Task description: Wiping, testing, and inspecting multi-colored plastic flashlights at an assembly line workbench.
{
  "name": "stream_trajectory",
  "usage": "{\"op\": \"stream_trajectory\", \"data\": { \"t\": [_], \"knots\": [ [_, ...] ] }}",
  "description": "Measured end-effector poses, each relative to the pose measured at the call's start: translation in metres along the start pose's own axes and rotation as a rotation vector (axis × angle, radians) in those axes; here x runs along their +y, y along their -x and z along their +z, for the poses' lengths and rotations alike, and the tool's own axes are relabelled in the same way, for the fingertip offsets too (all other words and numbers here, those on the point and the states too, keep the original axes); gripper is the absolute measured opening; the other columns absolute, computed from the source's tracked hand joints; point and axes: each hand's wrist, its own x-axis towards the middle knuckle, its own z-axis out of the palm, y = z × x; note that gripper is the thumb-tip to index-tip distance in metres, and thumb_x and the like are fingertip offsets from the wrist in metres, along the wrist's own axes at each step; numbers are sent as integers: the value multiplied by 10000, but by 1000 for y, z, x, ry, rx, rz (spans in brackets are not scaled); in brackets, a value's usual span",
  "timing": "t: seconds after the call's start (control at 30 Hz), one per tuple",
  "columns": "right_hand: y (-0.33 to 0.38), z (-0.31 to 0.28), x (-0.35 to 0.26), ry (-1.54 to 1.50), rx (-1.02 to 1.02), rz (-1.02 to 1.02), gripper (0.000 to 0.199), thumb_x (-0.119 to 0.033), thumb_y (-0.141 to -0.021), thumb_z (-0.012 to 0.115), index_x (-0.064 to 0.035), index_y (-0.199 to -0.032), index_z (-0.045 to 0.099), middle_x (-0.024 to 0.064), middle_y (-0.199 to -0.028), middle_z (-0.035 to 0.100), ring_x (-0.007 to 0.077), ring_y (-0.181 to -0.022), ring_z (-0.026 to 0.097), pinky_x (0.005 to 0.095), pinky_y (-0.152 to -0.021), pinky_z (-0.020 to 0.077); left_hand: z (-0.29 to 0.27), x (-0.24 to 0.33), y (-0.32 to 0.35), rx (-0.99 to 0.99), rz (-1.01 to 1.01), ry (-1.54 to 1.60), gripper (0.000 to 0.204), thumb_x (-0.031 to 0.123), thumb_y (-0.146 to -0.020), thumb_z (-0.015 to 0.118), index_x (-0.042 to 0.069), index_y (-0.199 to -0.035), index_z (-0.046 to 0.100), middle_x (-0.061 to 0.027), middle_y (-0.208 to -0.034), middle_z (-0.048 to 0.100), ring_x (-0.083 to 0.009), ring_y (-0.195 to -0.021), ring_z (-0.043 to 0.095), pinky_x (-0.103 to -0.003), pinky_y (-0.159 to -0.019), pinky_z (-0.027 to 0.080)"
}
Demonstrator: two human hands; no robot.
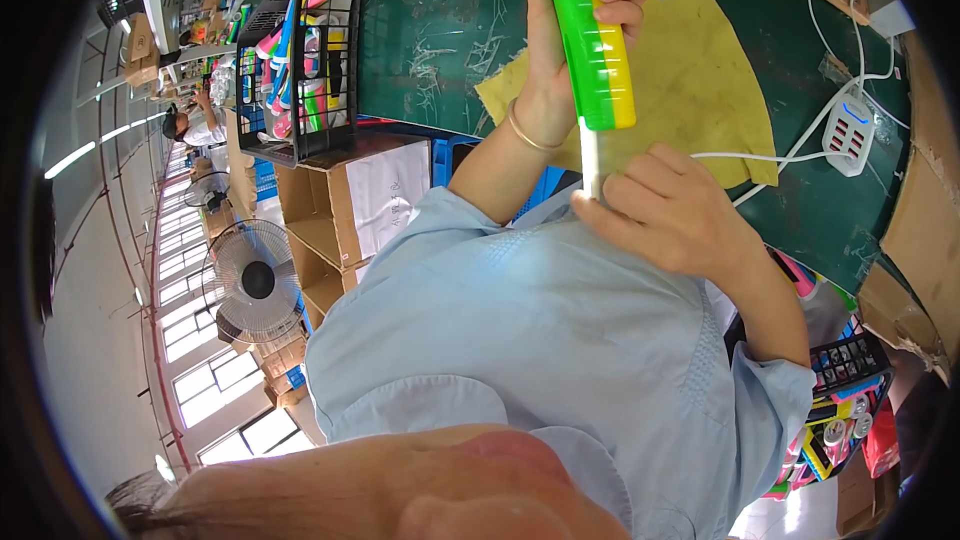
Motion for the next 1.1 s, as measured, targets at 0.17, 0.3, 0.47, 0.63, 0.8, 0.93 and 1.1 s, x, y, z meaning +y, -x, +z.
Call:
{"op": "stream_trajectory", "data": {
  "t": [0.17,0.3,0.47,0.63,0.8,0.93,1.1],
  "knots": [
    [-16,18,0,227,302,348,401,-152,-611,712,-34,-965,566,33,-675,430,187,-595,458,298,-486,359,2,-17,5,-101,149,-217,667,694,-752,404,79,-1003,463,-24,-700,447,-151,-647,413,-271,-578,390],
    [-8,32,15,252,439,778,482,-261,-685,723,-4,-1031,508,99,-786,497,246,-664,518,314,-540,417,3,-21,8,-194,313,-874,813,756,-739,290,36,-1081,448,-68,-747,517,-223,-805,490,-344,-801,389],
    [4,15,22,-245,389,976,259,-175,-858,518,7,-1040,498,113,-863,568,196,-759,546,273,-713,412,19,-12,15,96,201,-758,484,463,-862,443,49,-1112,420,-85,-852,530,-210,-753,552,-398,-714,482],
    [28,2,26,-353,444,1125,194,-138,-896,449,19,-917,562,51,-832,586,107,-753,501,230,-687,394,15,-7,17,139,165,-947,322,86,-781,609,29,-1033,416,-95,-840,536,-196,-676,584,-326,-582,509],
    [29,-2,22,-476,448,1108,203,-155,-892,470,11,-840,576,10,-763,564,62,-718,466,191,-652,362,15,-13,19,153,149,-1034,346,53,-760,613,15,-1034,405,-93,-854,536,-187,-686,593,-314,-569,509],
    [24,-11,27,-506,513,985,175,-145,-885,481,5,-859,568,-2,-721,525,55,-662,438,184,-607,333,20,-3,26,24,108,-1219,567,53,-701,646,16,-1160,316,-95,-963,493,-179,-793,563,-305,-706,483],
    [5,-16,30,-510,526,873,184,-140,-865,499,17,-883,592,-3,-667,506,62,-607,420,196,-541,316,31,-5,28,-46,181,-1463,688,86,-647,677,2,-1207,287,-100,-1009,479,-172,-834,537,-286,-757,460]
  ]
}}
